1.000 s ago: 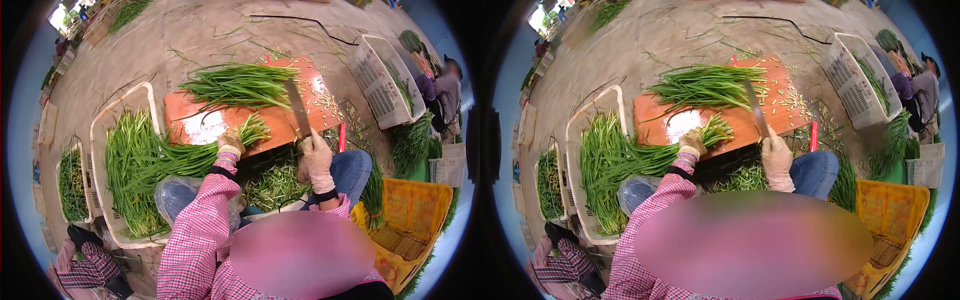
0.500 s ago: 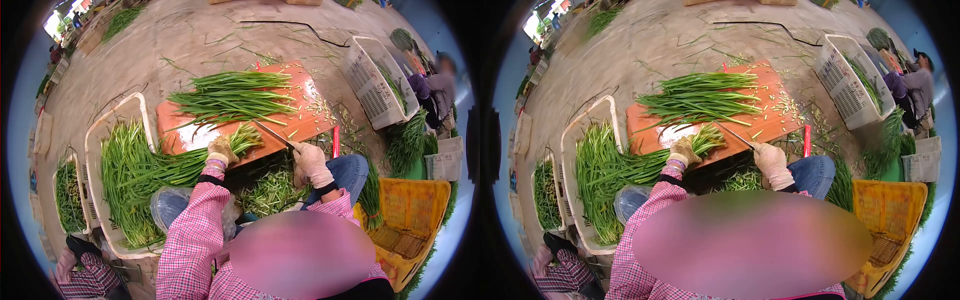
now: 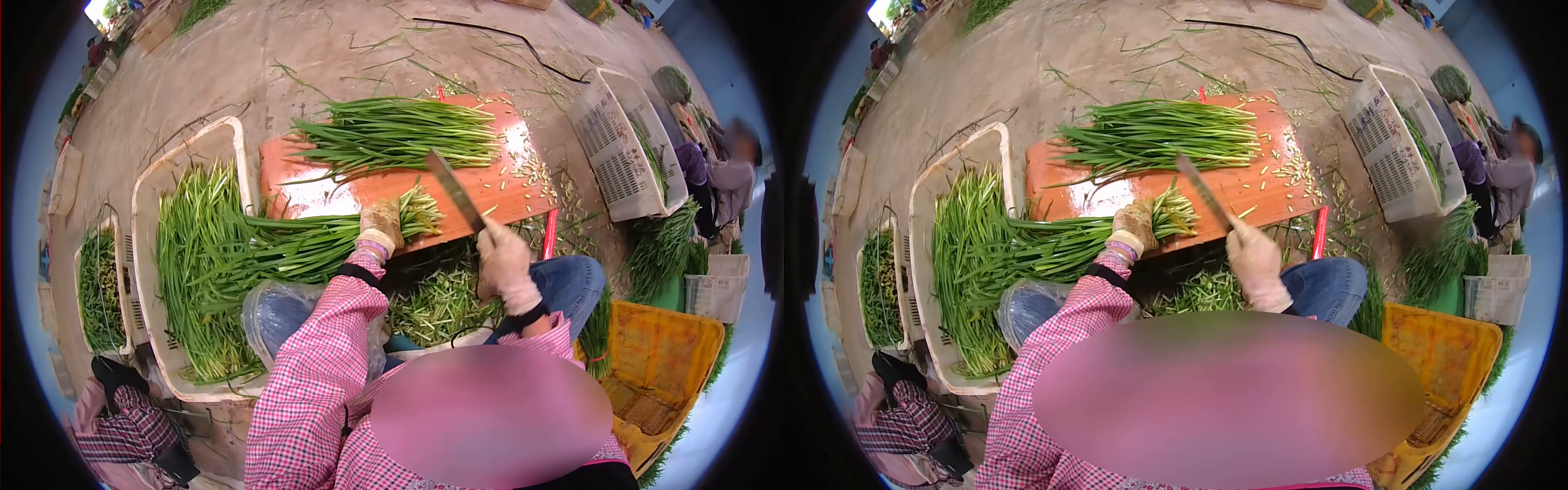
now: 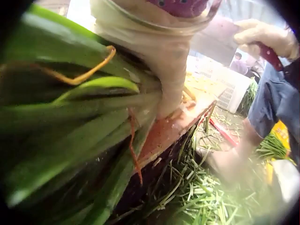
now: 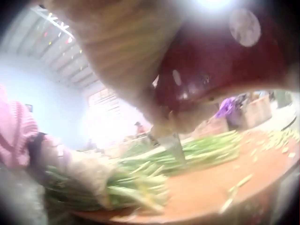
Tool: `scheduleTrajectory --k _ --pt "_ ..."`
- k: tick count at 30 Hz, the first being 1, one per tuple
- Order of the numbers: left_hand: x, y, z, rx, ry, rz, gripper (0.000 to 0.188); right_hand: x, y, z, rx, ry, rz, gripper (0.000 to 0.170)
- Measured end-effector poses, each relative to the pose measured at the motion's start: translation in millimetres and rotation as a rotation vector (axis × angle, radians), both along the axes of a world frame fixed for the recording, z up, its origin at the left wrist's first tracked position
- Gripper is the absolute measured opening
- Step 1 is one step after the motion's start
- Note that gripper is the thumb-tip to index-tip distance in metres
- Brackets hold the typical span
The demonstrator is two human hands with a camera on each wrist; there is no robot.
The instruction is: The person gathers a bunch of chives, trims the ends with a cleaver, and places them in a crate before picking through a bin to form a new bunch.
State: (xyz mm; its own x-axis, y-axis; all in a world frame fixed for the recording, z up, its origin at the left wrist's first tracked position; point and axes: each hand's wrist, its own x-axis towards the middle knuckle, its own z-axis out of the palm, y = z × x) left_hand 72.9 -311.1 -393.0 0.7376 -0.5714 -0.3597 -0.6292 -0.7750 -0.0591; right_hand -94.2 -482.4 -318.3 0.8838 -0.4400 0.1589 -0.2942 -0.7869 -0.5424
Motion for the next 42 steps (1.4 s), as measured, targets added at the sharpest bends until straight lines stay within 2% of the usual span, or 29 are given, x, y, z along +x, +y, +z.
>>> scheduleTrajectory --k 2,4,7,12,15,19,21,22,26,27,30,31,32,34,35,36,38,39,42 --pt "-3.5 0.7 -6.0 -0.053 -0.053 0.011 0.059 -8.6 26.1 -9.6 -0.012 -0.107 0.062 0.033" --pt "-7.1 0.4 -9.0 -0.082 -0.082 0.02 0.042 -7.5 45.6 1.7 0.021 0.138 0.045 0.035" --pt "-10.8 0.2 -17.3 -0.151 -0.137 0.065 0.022 -5.5 50.0 -24.4 0.012 0.122 0.041 0.032" --pt "-12.8 0.3 -17.9 -0.178 -0.116 0.099 0.025 -1.9 35.6 -43.0 0.053 0.239 0.132 0.027" --pt "-12.9 1.9 -18.1 -0.188 -0.103 0.103 0.027 10.3 32.9 -38.6 -0.005 0.44 0.108 0.031" --pt "-13.0 -1.4 -24.0 -0.171 -0.162 0.128 0.027 27.2 23.5 -37.6 0.057 0.502 0.142 0.035" --pt "-12.4 5.2 -24.3 -0.228 -0.131 0.117 0.026 39.3 21.1 -60.0 0.09 0.53 0.164 0.032" --pt "-14.1 4.4 -21.7 -0.262 -0.117 0.11 0.026 52.8 15.5 -100.1 0.043 0.534 0.218 0.035" --pt "-18.6 2.1 -14.5 -0.253 -0.099 0.121 0.037 67.2 37.1 -82.8 0.121 0.485 0.019 0.036" --pt "-19.3 1.1 -10.2 -0.204 -0.091 0.115 0.047 62.8 43.3 -73.3 0.113 0.456 -0.012 0.036" --pt "-18.0 8.6 -2.5 -0.187 -0.083 0.093 0.057 56.8 49.0 -63.9 0.134 0.442 0.037 0.033" --pt "-15.0 9.6 -0.6 -0.179 -0.032 0.158 0.068 46.3 52.5 -70.1 0.094 0.505 0.053 0.03" --pt "-4.1 9.8 4.8 -0.167 0.004 0.193 0.071 39.0 51.3 -74.0 0.043 0.553 0.061 0.028" --pt "1.4 11.1 8.5 -0.139 0.111 0.264 0.076 -1.6 47.9 -52.4 0.082 0.547 0.043 0.029" --pt "-2.3 12.6 7.2 -0.142 0.089 0.237 0.079 -14.3 45.4 -55.7 0.111 0.568 -0.017 0.028" --pt "-1.6 12.8 4.5 -0.111 0.149 0.229 0.101 -21.0 41.3 -60.9 0.141 0.587 -0.067 0.027" --pt "-34.1 9.7 51.8 0.132 -0.067 0.132 0.129 -29.0 30.7 -65.2 0.106 0.468 0.002 0.03" --pt "-32.0 17.5 47.1 0.226 -0.018 0.159 0.142 -30.0 25.5 -66.5 0.104 0.36 -0.008 0.03" --pt "-23.0 38.0 35.7 0.203 0.055 0.254 0.14 -16.5 3.5 -45.4 0.048 0.005 -0.155 0.028"
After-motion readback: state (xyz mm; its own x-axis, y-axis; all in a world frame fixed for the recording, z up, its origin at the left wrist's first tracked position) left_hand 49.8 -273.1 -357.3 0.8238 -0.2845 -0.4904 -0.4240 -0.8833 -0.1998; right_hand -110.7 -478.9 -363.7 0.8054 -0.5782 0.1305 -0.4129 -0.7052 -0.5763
